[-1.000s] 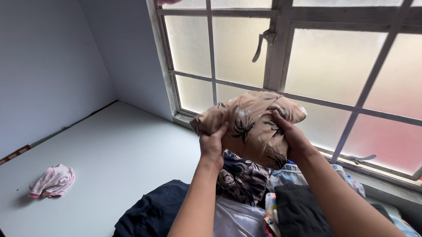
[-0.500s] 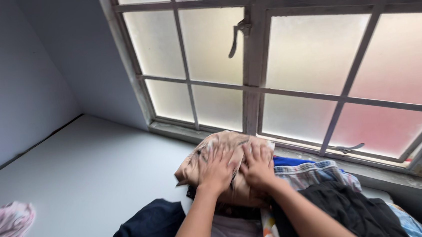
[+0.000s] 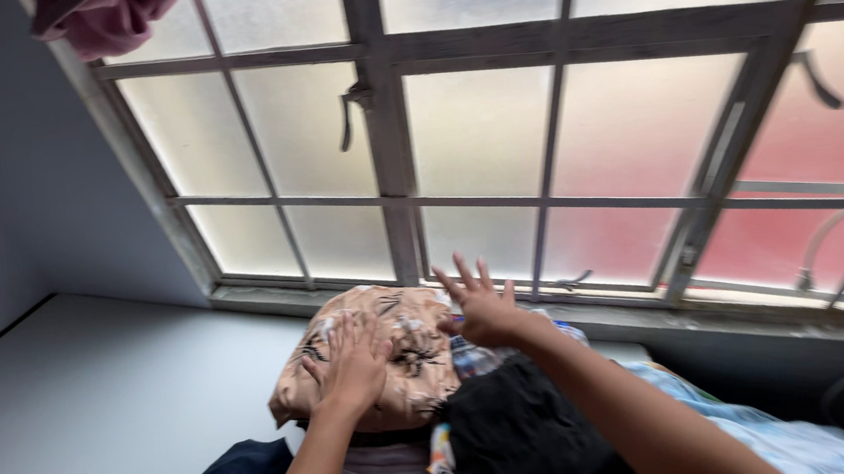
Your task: The person picks up a grey piece of clothing from a bed, folds it, and places it onto a pile of laundry on a table. They then remove a floral skirt from a hanger, fold it, and add it to the pile, followed by a tan patterned shirt and another floral garment.
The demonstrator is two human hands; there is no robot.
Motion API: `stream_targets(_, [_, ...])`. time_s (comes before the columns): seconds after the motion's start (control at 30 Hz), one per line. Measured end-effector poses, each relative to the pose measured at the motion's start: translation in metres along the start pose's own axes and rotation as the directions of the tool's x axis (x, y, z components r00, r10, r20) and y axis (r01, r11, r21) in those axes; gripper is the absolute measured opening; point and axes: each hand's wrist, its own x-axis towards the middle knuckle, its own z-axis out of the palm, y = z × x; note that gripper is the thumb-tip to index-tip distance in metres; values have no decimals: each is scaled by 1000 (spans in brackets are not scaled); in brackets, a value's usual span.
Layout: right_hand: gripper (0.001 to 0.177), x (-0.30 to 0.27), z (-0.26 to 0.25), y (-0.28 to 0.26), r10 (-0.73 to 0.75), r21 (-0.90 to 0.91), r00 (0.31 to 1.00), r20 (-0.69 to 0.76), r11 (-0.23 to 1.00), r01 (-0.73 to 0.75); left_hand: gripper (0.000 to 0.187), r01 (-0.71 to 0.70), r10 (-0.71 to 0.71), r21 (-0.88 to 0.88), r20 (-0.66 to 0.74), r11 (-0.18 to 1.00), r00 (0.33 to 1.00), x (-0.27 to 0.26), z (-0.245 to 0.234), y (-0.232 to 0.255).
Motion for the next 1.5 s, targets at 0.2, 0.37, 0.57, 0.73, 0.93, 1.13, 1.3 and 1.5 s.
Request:
stream_targets(0.2, [93, -164, -68, 77, 196, 127, 917, -348, 979, -161, 67, -356, 298, -154, -308, 922, 904, -83, -2, 125])
stream_targets(0.37, [103, -343, -93, 144, 402, 251, 896, -191, 902, -351, 59, -696, 623, -168, -336, 698, 706, -185, 15, 258])
stream_targets(0.57, [104, -541, -111, 222, 666, 398, 706, -240, 731, -554, 56, -892, 838, -227, -313, 391, 447, -326, 51, 415])
stream_targets(0.73, [103, -705, -78, 285, 832, 519, 482, -277, 551, -653, 54, -929, 945, -322, -204, 184, 257, -448, 127, 526])
stream_targets(0.93, [103, -874, -19, 333, 941, 617, 207, -269, 334, -713, 67, -919, 996, -385, -74, -80, -56, -613, 228, 627])
stream_targets(1.13, [91, -1033, 36, 344, 952, 590, 116, -282, 268, -762, 61, -805, 939, -497, -60, -323, -340, -776, 286, 682])
stream_targets(1.3, [74, -1154, 93, 359, 993, 640, 45, -110, 105, -761, 57, -706, 841, -572, 51, -418, -539, -867, 300, 699])
stream_targets(1.5, [64, -1213, 199, 390, 950, 772, -220, 220, -308, -556, 52, -658, 731, -581, 150, -479, -665, -909, 322, 713])
